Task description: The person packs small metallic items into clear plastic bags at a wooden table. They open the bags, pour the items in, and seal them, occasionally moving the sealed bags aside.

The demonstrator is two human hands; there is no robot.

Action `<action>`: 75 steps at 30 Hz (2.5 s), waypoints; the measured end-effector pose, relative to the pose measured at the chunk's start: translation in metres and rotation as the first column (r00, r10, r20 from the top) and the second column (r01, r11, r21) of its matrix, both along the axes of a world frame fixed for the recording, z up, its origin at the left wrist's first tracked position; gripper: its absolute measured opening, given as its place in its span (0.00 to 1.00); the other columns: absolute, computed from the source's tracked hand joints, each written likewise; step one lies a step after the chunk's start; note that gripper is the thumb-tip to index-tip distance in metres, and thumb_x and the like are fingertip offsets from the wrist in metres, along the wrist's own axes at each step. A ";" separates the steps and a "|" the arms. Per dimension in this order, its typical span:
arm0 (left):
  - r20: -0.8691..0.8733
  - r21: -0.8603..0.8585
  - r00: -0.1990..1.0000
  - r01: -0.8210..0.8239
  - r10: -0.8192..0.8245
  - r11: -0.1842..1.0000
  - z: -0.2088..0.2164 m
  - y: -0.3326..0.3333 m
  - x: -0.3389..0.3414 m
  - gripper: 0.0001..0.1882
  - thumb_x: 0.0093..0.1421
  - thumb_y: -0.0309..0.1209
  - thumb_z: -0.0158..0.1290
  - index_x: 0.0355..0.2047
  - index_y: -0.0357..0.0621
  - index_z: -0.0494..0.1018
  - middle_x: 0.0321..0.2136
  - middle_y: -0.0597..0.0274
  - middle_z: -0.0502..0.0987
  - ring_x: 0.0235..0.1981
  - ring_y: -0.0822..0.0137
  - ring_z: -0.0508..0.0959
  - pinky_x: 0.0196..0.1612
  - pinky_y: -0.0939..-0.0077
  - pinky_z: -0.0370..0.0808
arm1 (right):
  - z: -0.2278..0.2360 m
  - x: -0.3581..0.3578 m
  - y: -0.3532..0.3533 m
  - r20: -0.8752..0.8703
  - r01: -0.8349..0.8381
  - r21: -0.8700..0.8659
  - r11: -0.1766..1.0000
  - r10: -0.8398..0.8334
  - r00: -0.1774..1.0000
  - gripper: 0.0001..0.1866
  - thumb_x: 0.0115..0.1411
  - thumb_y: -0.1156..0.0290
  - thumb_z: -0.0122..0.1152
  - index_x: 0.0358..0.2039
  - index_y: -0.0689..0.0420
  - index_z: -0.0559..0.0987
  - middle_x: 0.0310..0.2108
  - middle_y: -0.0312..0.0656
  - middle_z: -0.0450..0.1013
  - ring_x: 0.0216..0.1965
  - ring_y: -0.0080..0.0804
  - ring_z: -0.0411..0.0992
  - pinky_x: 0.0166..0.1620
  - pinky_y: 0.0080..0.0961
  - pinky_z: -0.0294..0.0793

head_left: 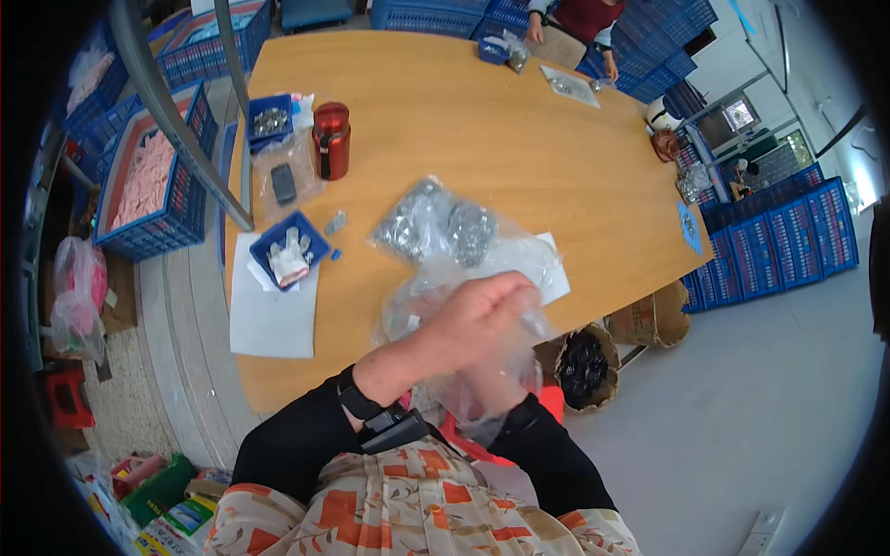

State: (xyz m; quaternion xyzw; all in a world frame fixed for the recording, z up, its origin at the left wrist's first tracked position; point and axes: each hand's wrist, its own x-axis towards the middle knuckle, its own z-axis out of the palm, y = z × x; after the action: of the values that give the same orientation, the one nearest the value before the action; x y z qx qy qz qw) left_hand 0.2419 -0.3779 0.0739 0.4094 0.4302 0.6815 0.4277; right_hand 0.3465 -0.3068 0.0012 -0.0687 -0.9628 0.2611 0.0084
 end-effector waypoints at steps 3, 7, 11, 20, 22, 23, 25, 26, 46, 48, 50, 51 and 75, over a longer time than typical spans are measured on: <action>0.144 -0.069 0.986 -0.073 0.082 0.995 -0.010 -0.009 -0.021 0.12 0.72 0.34 0.43 0.40 0.38 0.72 0.34 0.71 0.75 0.38 0.79 0.72 0.45 0.81 0.70 | -0.024 -0.010 -0.006 -0.017 -0.020 -0.012 1.000 0.020 1.000 0.26 0.51 0.79 0.57 0.54 0.59 0.74 0.46 0.49 0.72 0.50 0.50 0.68 0.53 0.37 0.69; -0.070 -0.072 0.987 -0.153 0.148 0.986 0.002 -0.006 -0.037 0.13 0.72 0.36 0.43 0.40 0.39 0.73 0.34 0.70 0.75 0.39 0.77 0.73 0.47 0.79 0.71 | -0.036 -0.016 -0.002 -0.026 0.021 0.044 0.999 -0.020 0.999 0.25 0.52 0.80 0.57 0.54 0.59 0.74 0.46 0.49 0.72 0.50 0.50 0.69 0.53 0.37 0.70; -0.212 -0.072 0.973 -0.108 0.091 0.992 -0.009 0.010 -0.057 0.14 0.72 0.38 0.44 0.39 0.40 0.73 0.33 0.69 0.77 0.38 0.77 0.73 0.46 0.79 0.71 | -0.052 -0.033 0.008 -0.046 0.054 0.101 0.993 -0.050 0.998 0.25 0.53 0.81 0.56 0.54 0.59 0.74 0.45 0.49 0.73 0.49 0.51 0.70 0.53 0.37 0.70; 0.051 -0.163 0.999 -0.007 0.015 0.987 -0.001 0.032 -0.059 0.16 0.70 0.40 0.48 0.40 0.39 0.75 0.34 0.65 0.79 0.34 0.76 0.76 0.42 0.77 0.74 | 0.074 0.082 0.015 -0.022 0.207 -0.443 0.872 -0.242 0.970 0.23 0.57 0.86 0.48 0.54 0.62 0.73 0.47 0.50 0.73 0.50 0.44 0.73 0.52 0.32 0.74; 0.187 -0.146 0.982 -0.005 0.033 0.989 -0.004 0.034 -0.060 0.15 0.70 0.40 0.48 0.39 0.39 0.75 0.34 0.65 0.79 0.34 0.75 0.77 0.41 0.78 0.74 | 0.066 0.141 0.034 -0.011 0.339 -0.545 0.767 -0.411 0.911 0.26 0.55 0.87 0.49 0.56 0.63 0.71 0.52 0.52 0.70 0.55 0.40 0.70 0.54 0.30 0.72; 0.162 -0.154 0.986 -0.004 0.029 0.988 -0.001 0.035 -0.057 0.15 0.70 0.40 0.49 0.40 0.39 0.75 0.34 0.65 0.79 0.34 0.75 0.77 0.41 0.78 0.74 | 0.054 0.164 0.037 -0.050 0.444 -0.428 0.787 -0.511 0.858 0.27 0.55 0.86 0.50 0.57 0.63 0.69 0.53 0.53 0.69 0.56 0.41 0.70 0.54 0.31 0.72; 0.121 -0.170 0.992 0.000 0.021 0.986 0.007 0.038 -0.053 0.15 0.70 0.40 0.49 0.40 0.39 0.75 0.34 0.65 0.79 0.35 0.75 0.78 0.41 0.78 0.75 | 0.005 0.190 0.024 0.009 0.542 -0.048 0.839 -0.542 0.840 0.39 0.52 0.77 0.65 0.63 0.65 0.60 0.58 0.56 0.64 0.60 0.47 0.65 0.60 0.39 0.66; 0.125 -0.166 0.992 0.017 0.004 0.986 0.005 0.044 -0.050 0.15 0.70 0.40 0.49 0.40 0.39 0.75 0.34 0.65 0.79 0.35 0.75 0.78 0.41 0.78 0.75 | -0.044 0.205 0.014 0.029 0.537 0.052 0.842 -0.539 0.842 0.49 0.48 0.72 0.74 0.66 0.66 0.54 0.61 0.58 0.61 0.62 0.51 0.61 0.64 0.43 0.61; -0.793 -0.419 0.563 -0.230 -0.231 0.878 -0.141 -0.008 -0.037 0.71 0.33 0.53 0.73 0.70 0.42 0.44 0.68 0.48 0.55 0.73 0.49 0.42 0.71 0.45 0.43 | -0.079 -0.004 0.034 0.311 0.152 -0.944 -0.294 -0.627 0.714 0.22 0.70 0.61 0.51 0.58 0.60 0.69 0.47 0.43 0.73 0.49 0.34 0.71 0.54 0.33 0.70; -0.814 -0.464 0.526 -0.331 -0.248 0.822 -0.127 -0.002 -0.016 0.66 0.36 0.53 0.71 0.71 0.47 0.46 0.69 0.50 0.55 0.72 0.46 0.42 0.68 0.34 0.41 | -0.070 -0.008 0.028 0.322 0.105 -0.933 -0.345 -0.666 0.673 0.23 0.70 0.60 0.50 0.59 0.61 0.68 0.51 0.44 0.71 0.52 0.34 0.70 0.55 0.32 0.69; -0.843 -0.470 0.467 -0.403 -0.265 0.785 -0.126 0.001 -0.003 0.60 0.39 0.52 0.69 0.69 0.50 0.50 0.68 0.52 0.56 0.72 0.47 0.44 0.65 0.26 0.40 | -0.053 -0.006 0.023 0.273 0.398 -0.916 0.056 -0.640 0.718 0.27 0.69 0.55 0.49 0.60 0.62 0.66 0.57 0.47 0.67 0.56 0.37 0.68 0.57 0.33 0.68; -0.868 -0.446 0.419 -0.422 -0.267 0.789 -0.133 0.007 0.001 0.57 0.41 0.52 0.68 0.68 0.50 0.54 0.67 0.52 0.57 0.72 0.48 0.46 0.64 0.23 0.40 | -0.047 -0.004 0.024 0.253 0.503 -0.822 0.266 -0.621 0.742 0.29 0.69 0.53 0.48 0.61 0.62 0.65 0.60 0.49 0.65 0.58 0.39 0.67 0.58 0.34 0.67; -0.898 -0.356 0.379 -0.327 -0.224 0.875 -0.141 -0.003 0.008 0.16 0.47 0.35 0.63 0.37 0.50 0.79 0.47 0.66 0.75 0.63 0.56 0.63 0.62 0.29 0.52 | -0.004 0.052 0.071 0.234 -0.151 0.564 0.812 0.018 0.972 0.08 0.51 0.70 0.57 0.33 0.53 0.80 0.31 0.39 0.76 0.42 0.36 0.73 0.61 0.51 0.61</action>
State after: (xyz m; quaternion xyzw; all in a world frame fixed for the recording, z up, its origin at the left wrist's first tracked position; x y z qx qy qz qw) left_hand 0.2497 -0.3810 -0.0675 0.5837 0.7609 0.2199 0.1788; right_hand 0.3983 -0.2362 -0.0031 -0.0479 -0.9935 -0.0527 -0.0883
